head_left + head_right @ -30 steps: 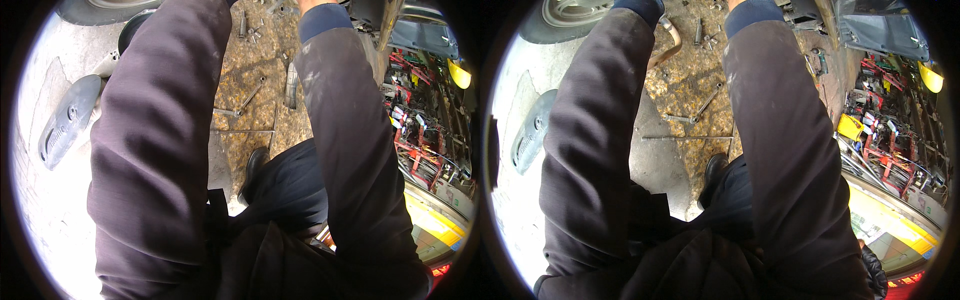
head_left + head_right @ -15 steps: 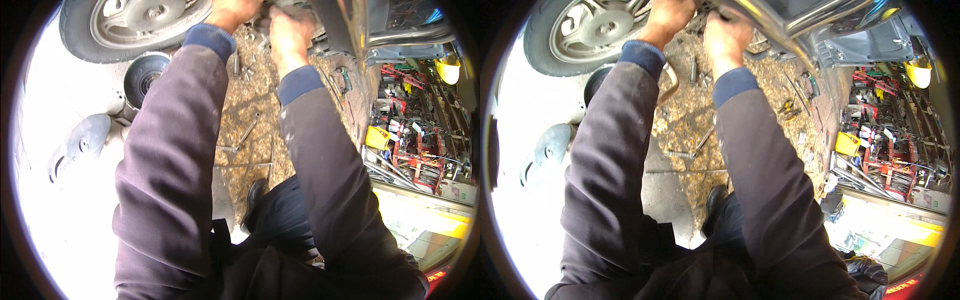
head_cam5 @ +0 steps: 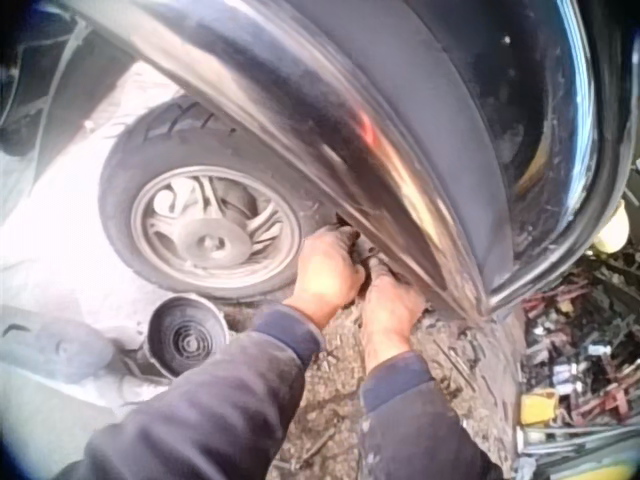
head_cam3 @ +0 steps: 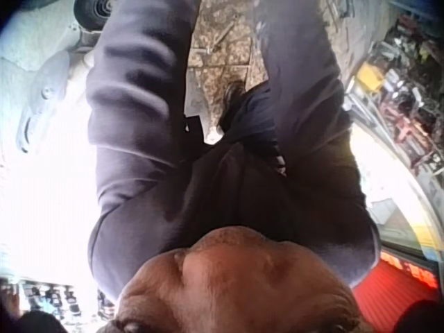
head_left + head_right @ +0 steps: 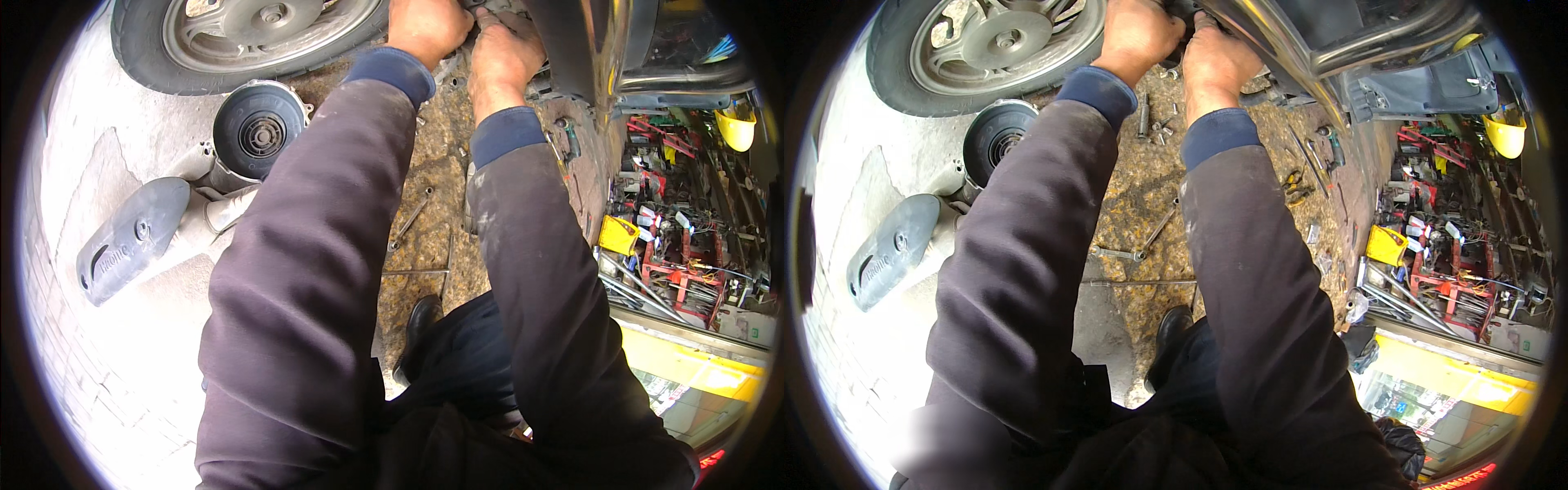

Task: The person works under a raised vehicle, using a wrench to loosen and tighten bolts on the suspension assembly. They move between the undercarriage and the floor to retrieve tools and parts, then reposition components by hand.

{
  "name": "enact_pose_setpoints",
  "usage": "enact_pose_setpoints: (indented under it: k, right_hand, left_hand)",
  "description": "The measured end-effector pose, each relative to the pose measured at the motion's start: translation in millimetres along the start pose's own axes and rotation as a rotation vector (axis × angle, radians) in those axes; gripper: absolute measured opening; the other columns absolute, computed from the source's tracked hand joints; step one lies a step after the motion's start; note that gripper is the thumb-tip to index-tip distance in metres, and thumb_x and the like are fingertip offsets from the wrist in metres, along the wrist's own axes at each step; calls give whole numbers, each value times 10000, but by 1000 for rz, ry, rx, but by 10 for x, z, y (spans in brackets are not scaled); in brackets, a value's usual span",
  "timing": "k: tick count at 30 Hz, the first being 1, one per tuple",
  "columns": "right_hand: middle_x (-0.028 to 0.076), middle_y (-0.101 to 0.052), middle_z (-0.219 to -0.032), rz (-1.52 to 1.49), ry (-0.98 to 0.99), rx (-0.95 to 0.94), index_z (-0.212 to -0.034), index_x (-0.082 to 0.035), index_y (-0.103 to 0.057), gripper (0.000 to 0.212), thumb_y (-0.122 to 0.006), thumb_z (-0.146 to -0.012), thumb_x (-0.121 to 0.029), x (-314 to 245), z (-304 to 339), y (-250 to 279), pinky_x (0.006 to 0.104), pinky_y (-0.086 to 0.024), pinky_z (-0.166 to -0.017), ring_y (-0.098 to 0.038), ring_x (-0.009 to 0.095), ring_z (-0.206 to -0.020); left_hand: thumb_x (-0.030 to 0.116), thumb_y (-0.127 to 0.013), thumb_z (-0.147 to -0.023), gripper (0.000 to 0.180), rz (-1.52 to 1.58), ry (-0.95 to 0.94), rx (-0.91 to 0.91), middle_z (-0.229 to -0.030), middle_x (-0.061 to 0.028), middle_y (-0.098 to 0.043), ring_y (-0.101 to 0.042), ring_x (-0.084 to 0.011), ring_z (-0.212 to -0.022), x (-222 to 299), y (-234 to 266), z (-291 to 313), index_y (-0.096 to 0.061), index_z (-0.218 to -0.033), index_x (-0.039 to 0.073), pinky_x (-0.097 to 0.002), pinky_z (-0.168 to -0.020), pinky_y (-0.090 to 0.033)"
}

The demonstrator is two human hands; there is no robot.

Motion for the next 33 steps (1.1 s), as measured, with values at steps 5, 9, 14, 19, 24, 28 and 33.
enact_pose_setpoints:
  k: [5, 9, 14, 19, 24, 28, 33]
  right_hand:
    - [183, -654, -1125, 105, 79, 30, -1063, 61, -628, 284, -708, -831, -82, -90, -58, -21, 366, -494, -894, -619, 268, -1047]
    - [138, -660, -979, 24, 23, -5, -897, 49, -615, 149, -698, -779, 83, 71, -129, -50, 363, -521, -795, -630, 232, -907]
    - [158, -659, -1208, 82, 78, -35, -1127, 15, -662, 363, -736, -842, -198, 122, -154, -114, 373, -417, -1017, -595, 282, -1139]
    - [150, -677, -983, 34, 152, -29, -923, 81, -637, 144, -683, -787, 97, 51, -154, -136, 354, -528, -783, -643, 223, -883]
    - [174, -665, -1181, 50, -31, -11, -1122, 29, -661, 389, -736, -842, -230, 216, -134, -148, 411, -399, -1043, -592, 318, -1142]
    - [136, -684, -982, 62, 166, 64, -898, 78, -632, 133, -694, -780, 92, 8, -128, -98, 350, -510, -823, -644, 230, -918]
    - [134, -691, -1032, 173, 218, -20, -952, 80, -646, 161, -678, -795, 88, -30, -158, -146, 346, -500, -847, -645, 223, -942]
  left_hand:
    - [136, -628, -777, 177, 32, 2, -70, -897, -239, -631, -605, -432, -884, 51, -79, 36, -665, -888, 4, -488, -792, -499]
    - [134, -591, -805, 198, -20, -41, -81, -965, -251, -621, -589, -438, -946, 77, -87, 43, -655, -938, 2, -491, -831, -490]
    - [128, -580, -807, 231, -64, -31, -185, -996, -251, -608, -588, -435, -954, 17, -164, 61, -636, -993, 3, -487, -837, -489]
    - [139, -564, -829, 240, -41, -41, -154, -994, -238, -601, -589, -432, -959, 42, -90, 64, -627, -1018, 5, -484, -836, -491]
    - [150, -567, -838, 241, -15, 1, -202, -998, -236, -601, -587, -430, -965, 13, -98, 52, -625, -1024, 7, -484, -837, -489]
    - [147, -568, -835, 239, -17, -46, -195, -998, -236, -601, -586, -427, -969, 49, -82, 36, -624, -1018, 5, -484, -840, -486]
    - [133, -569, -823, 234, -20, -49, -234, -1001, -234, -601, -585, -422, -974, 22, -128, 37, -617, -1010, 2, -482, -843, -486]
Point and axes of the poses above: each hand's wrist, its own z-axis away from the middle knuckle, its own y-axis out of the back of the hand, x = y × z, the point moved 10 cm from there along -z, towards the middle knuckle
